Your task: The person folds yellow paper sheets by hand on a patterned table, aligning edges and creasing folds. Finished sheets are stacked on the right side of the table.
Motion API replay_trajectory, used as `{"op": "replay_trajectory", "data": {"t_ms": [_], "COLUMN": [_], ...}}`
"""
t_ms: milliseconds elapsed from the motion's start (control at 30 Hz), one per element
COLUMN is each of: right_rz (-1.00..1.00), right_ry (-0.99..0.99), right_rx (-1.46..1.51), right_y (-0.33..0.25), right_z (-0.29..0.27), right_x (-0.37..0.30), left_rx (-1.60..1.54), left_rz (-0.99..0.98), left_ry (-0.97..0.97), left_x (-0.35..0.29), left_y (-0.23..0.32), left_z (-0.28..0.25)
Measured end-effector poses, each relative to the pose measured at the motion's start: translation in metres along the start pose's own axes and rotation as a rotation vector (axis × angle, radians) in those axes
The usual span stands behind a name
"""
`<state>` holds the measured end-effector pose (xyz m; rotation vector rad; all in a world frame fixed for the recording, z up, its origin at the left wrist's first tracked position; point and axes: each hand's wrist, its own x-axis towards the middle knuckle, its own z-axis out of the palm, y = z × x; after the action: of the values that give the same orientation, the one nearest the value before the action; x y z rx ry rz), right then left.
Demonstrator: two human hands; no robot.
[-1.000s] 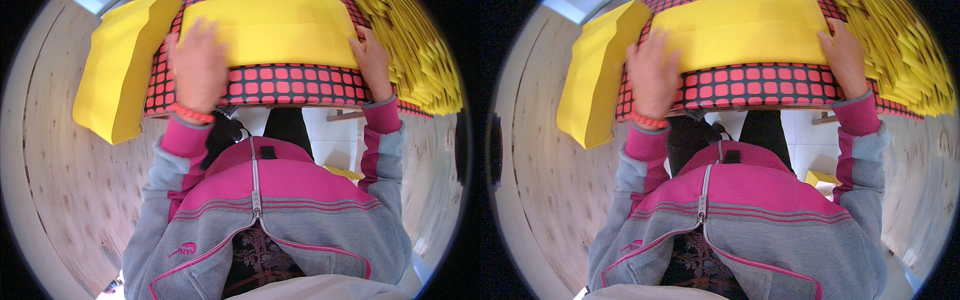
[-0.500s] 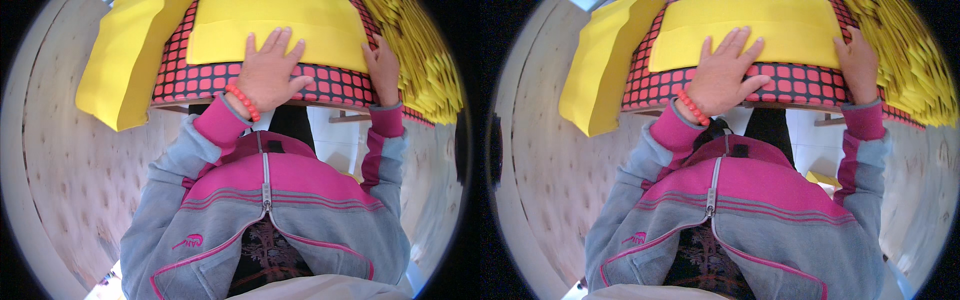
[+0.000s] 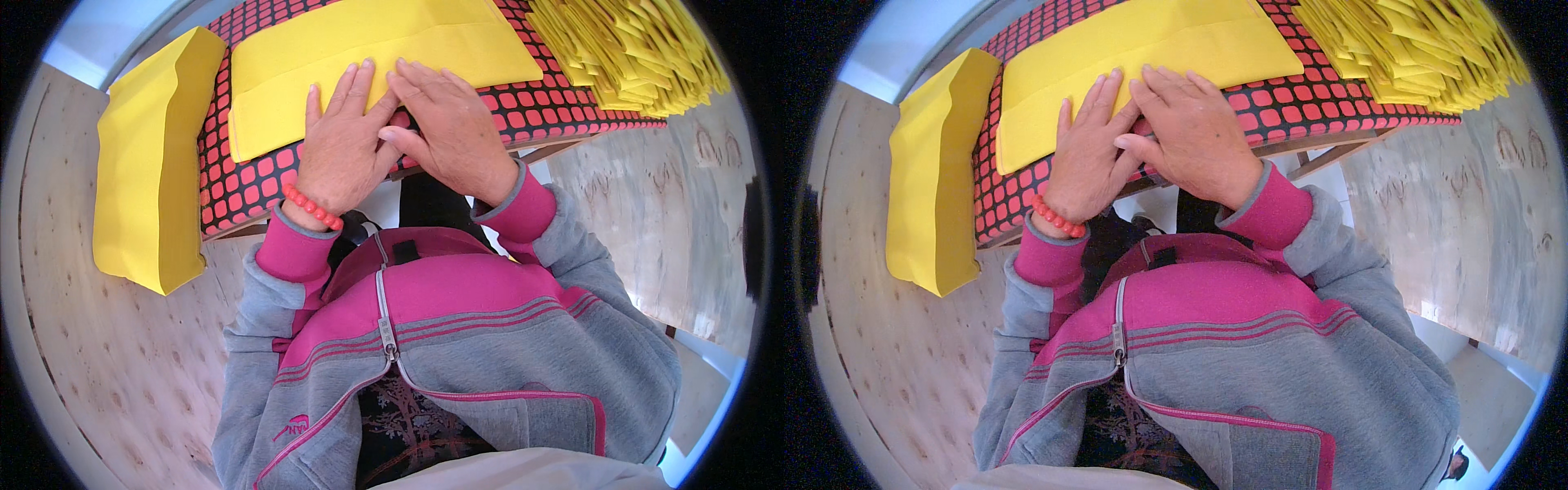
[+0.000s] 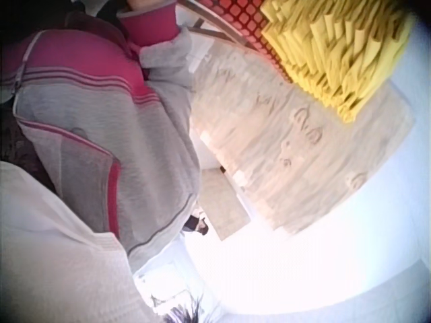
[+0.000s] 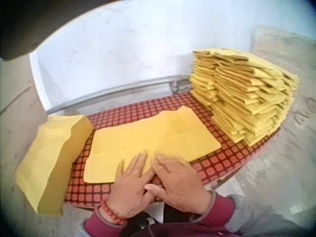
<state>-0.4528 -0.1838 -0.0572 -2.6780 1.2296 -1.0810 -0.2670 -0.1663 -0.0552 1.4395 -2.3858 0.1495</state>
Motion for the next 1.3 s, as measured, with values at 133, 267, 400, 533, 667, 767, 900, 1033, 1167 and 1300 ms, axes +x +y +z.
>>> {"op": "replay_trajectory", "data": {"t_ms": [133,267,400,533,667,767,900,1033,1167,1300], "right_rz": [0.054,0.133,0.176,0.224,0.145,0.022,-0.031,0.035,0.099,0.189], "right_ry": [-0.061,-0.047,0.022,0.075,0.160,0.113,-0.044,-0.095,-0.052,-0.025], "right_rx": [-0.171,-0.319,-0.372,-0.420,-0.407,-0.191,-0.067,-0.141,-0.245,-0.275], "right_y": [0.016,0.038,0.065,0.075,0.052,0.015,-0.001,0.020,0.047,0.071], "right_z": [-0.014,-0.031,-0.045,-0.056,-0.054,-0.030,-0.009,-0.019,-0.036,-0.050], "right_x": [-0.014,-0.032,-0.050,-0.057,-0.038,-0.021,-0.009,-0.025,-0.043,-0.059], "left_rx": [-0.015,0.027,0.075,0.142,0.199,0.007,-0.066,-0.043,0.076,0.156], "left_rz": [-0.045,-0.161,-0.260,-0.296,-0.252,-0.010,0.045,-0.089,-0.261,-0.332], "left_ry": [-0.020,-0.039,-0.060,-0.046,0.103,0.186,0.034,0.009,0.014,0.037], "left_x": [-0.013,-0.036,-0.062,-0.070,-0.044,-0.019,-0.012,-0.042,-0.074,-0.098], "left_y": [-0.011,-0.043,-0.077,-0.088,-0.055,-0.007,0.010,-0.017,-0.049,-0.069], "left_z": [-0.007,-0.021,-0.029,-0.032,-0.029,-0.014,-0.008,-0.015,-0.030,-0.038]}}
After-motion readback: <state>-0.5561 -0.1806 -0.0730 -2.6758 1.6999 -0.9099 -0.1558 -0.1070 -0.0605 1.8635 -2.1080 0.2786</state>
